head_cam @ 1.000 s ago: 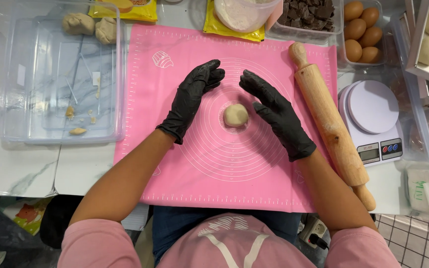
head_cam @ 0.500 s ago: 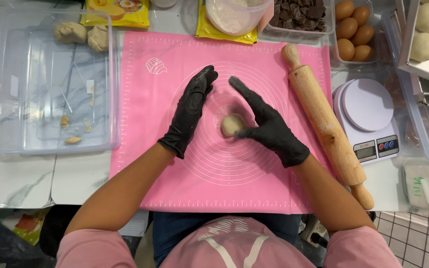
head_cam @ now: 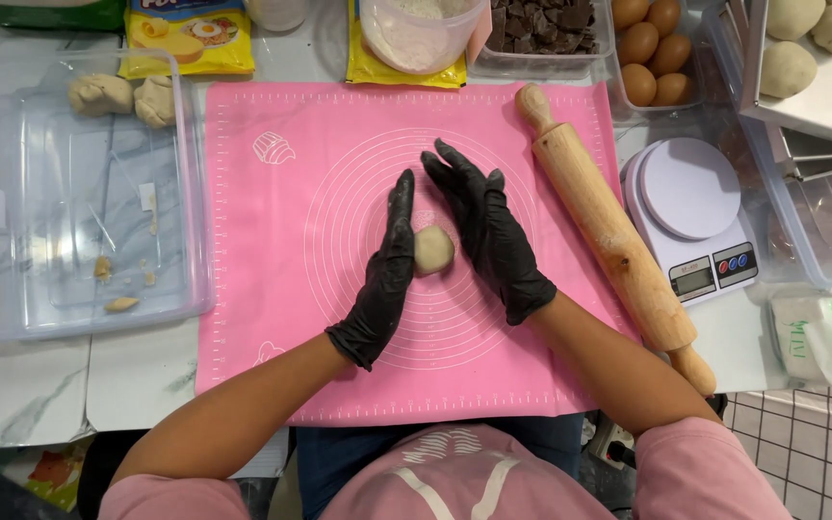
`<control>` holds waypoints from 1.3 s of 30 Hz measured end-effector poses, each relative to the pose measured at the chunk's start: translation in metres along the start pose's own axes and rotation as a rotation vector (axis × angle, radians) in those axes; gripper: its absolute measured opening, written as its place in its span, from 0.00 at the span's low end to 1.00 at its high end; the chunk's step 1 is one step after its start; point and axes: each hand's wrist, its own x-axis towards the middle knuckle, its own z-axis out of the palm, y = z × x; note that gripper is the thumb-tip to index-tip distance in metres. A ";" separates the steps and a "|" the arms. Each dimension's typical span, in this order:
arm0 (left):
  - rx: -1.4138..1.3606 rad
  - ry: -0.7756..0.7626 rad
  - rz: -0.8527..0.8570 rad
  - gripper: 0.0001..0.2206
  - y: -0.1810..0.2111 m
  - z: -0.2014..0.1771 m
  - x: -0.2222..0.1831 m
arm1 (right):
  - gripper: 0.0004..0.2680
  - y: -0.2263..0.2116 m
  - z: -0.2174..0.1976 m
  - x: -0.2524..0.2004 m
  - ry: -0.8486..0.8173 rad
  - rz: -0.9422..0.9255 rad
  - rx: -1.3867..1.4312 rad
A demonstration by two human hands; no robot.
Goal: Shaping dough into small balls and flattening them with a rolling pin on a silicone mat.
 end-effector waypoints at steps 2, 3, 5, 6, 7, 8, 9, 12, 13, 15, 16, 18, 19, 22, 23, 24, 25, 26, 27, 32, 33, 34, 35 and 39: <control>-0.047 0.019 -0.032 0.21 0.000 -0.001 0.001 | 0.24 -0.003 -0.008 -0.004 0.143 0.011 0.026; -0.047 0.019 -0.033 0.21 0.000 -0.002 0.002 | 0.24 -0.001 -0.002 -0.008 0.144 0.012 0.027; -0.095 0.036 -0.068 0.22 0.001 -0.002 0.004 | 0.24 0.002 0.010 -0.015 0.170 0.014 0.033; -0.097 0.036 -0.069 0.22 0.001 -0.003 0.006 | 0.24 0.017 0.005 -0.008 0.171 0.015 0.032; -0.122 0.044 -0.086 0.22 0.001 -0.002 0.007 | 0.24 0.032 0.000 -0.001 0.142 -0.015 0.036; -0.147 0.052 -0.102 0.22 0.002 -0.002 0.009 | 0.23 0.047 -0.005 0.005 0.113 -0.045 0.040; -0.146 0.052 -0.099 0.22 0.002 -0.002 0.011 | 0.23 0.036 -0.001 0.004 0.112 -0.048 0.041; -0.187 0.070 -0.125 0.22 0.001 -0.003 0.016 | 0.25 0.015 0.007 -0.003 0.040 -0.077 0.049; -0.209 0.079 -0.139 0.23 0.000 -0.003 0.019 | 0.24 0.013 0.006 -0.005 0.067 -0.071 0.030; -0.230 0.091 -0.147 0.23 -0.002 -0.003 0.023 | 0.23 0.017 0.002 -0.003 0.091 -0.070 0.011; -0.253 0.101 -0.159 0.23 -0.004 -0.004 0.024 | 0.21 0.023 -0.001 0.002 0.145 0.008 -0.063; -0.274 0.114 -0.155 0.23 -0.014 -0.009 0.037 | 0.19 0.018 -0.001 0.005 0.194 0.072 -0.140; -0.190 0.127 -0.123 0.19 -0.023 -0.014 0.045 | 0.17 0.010 0.003 0.000 0.167 0.029 -0.175; -0.025 0.147 -0.089 0.13 -0.050 -0.030 0.073 | 0.13 -0.018 0.019 -0.016 0.104 -0.085 -0.258; 0.050 0.155 -0.091 0.13 -0.059 -0.035 0.084 | 0.11 -0.029 0.024 -0.021 0.070 -0.151 -0.309; 0.052 0.151 -0.081 0.13 -0.068 -0.048 0.095 | 0.11 -0.044 0.014 -0.016 0.074 -0.161 -0.309; 0.200 0.176 -0.094 0.12 -0.078 -0.058 0.106 | 0.07 -0.059 0.005 -0.013 0.148 -0.295 -0.492; 0.348 0.202 -0.106 0.11 -0.087 -0.069 0.117 | 0.04 -0.074 -0.005 -0.009 0.222 -0.429 -0.675; 0.344 0.198 -0.102 0.11 -0.104 -0.084 0.126 | 0.04 -0.090 -0.029 -0.008 0.227 -0.430 -0.678; 1.147 0.155 0.158 0.17 -0.101 -0.132 0.145 | 0.16 -0.098 -0.221 0.022 0.748 0.096 -1.977; 1.148 0.157 0.160 0.17 -0.107 -0.133 0.150 | 0.16 -0.101 -0.212 0.016 0.750 0.093 -1.976; 1.149 0.130 0.129 0.18 -0.114 -0.135 0.155 | 0.23 -0.104 -0.204 0.010 0.721 0.250 -1.913; 1.147 0.105 0.094 0.20 -0.121 -0.135 0.160 | 0.31 -0.108 -0.195 0.005 0.686 0.401 -1.847; 0.996 0.103 -0.038 0.16 -0.151 -0.139 0.188 | 0.27 -0.073 -0.249 0.040 0.700 0.405 -1.867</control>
